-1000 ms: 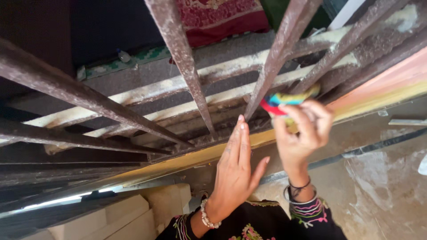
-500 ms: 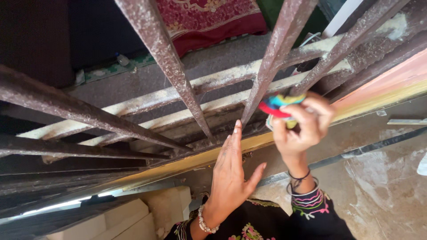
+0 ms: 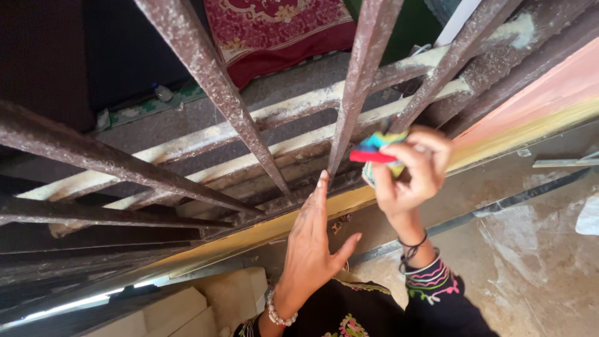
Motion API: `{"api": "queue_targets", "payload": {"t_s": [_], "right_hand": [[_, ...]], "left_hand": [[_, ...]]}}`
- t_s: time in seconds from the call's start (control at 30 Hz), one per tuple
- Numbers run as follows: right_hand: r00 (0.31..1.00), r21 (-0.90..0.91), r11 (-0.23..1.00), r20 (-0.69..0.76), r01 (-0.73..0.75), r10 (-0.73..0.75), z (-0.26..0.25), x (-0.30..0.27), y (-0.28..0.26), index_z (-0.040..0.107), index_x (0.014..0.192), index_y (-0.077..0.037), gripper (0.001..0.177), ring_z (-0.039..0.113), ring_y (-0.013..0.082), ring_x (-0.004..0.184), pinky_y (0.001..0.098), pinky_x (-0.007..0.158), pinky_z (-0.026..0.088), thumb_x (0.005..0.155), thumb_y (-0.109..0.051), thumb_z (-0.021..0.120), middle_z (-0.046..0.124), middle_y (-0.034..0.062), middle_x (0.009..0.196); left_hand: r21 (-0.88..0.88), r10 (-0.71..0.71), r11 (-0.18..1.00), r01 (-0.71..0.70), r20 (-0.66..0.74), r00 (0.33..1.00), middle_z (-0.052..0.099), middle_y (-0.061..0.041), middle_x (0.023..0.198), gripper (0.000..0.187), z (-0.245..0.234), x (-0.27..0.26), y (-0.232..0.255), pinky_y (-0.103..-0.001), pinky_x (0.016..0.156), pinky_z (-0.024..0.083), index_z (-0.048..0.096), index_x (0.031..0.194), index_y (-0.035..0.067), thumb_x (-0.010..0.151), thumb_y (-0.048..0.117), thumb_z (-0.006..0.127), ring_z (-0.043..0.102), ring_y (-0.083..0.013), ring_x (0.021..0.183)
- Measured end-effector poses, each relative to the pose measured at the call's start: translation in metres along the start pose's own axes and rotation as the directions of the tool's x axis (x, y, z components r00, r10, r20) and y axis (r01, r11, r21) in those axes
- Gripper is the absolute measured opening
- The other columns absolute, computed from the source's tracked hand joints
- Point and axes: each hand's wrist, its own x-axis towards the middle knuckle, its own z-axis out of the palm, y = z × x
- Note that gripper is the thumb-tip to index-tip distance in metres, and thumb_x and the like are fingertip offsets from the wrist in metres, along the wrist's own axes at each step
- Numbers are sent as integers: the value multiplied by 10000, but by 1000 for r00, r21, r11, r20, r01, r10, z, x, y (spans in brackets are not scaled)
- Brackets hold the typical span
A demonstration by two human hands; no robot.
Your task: The person cleans a metal grate by hand using a colorful cloth, wiping between and along the rusted bars.
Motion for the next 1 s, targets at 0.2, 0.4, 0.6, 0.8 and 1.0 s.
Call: {"api": "queue_targets", "payload": {"t_s": [0.2,0.4,0.6,0.8,1.0], "right_hand": [[999,-32,999,-17,41,-41,19,-13,7,671,1061,-76,260,578,278,1101,357,891,526,838,59,665,493,103,1195],[994,-154,988,104,-25,41,21,-94,45,710,992,-48,226,601,290,1037,397,878,524,794,53,747,561,103,1092],[996,-305,952,-83,12,-39,-20,-38,10,764,1009,-56,158,531,261,1056,391,916,472,861,-5,740,482,82,1123],[978,-343,936,-154,78,-138,-35,54,11,661,1101,-57,156,527,220,1072,328,918,442,963,4,702,439,78,1199],[983,-271,961,-152,61,-106,-12,0,36,673,1057,-38,189,609,283,1140,386,953,531,926,93,708,499,98,1197]], "left_hand": [[11,-29,1000,28,43,999,331,-270,1630,1065,-1,-4,-6,-461,1214,332,180,1579,-95,814,229,848,372,-428,1496],[10,-44,999,44,62,997,333,-263,1633,1038,6,-8,-10,-448,1200,341,202,1578,-88,824,225,842,360,-420,1506],[34,-29,999,27,41,999,335,-267,1629,1034,7,-5,-6,-448,1205,342,214,1574,-89,811,208,846,367,-418,1500],[48,-47,998,45,47,998,349,-271,1619,1024,11,-7,-6,-446,1190,349,217,1570,-91,812,195,844,384,-418,1484],[67,-47,997,45,36,998,368,-265,1612,998,9,-8,-6,-449,1194,355,237,1567,-90,819,185,838,393,-414,1482]]}}
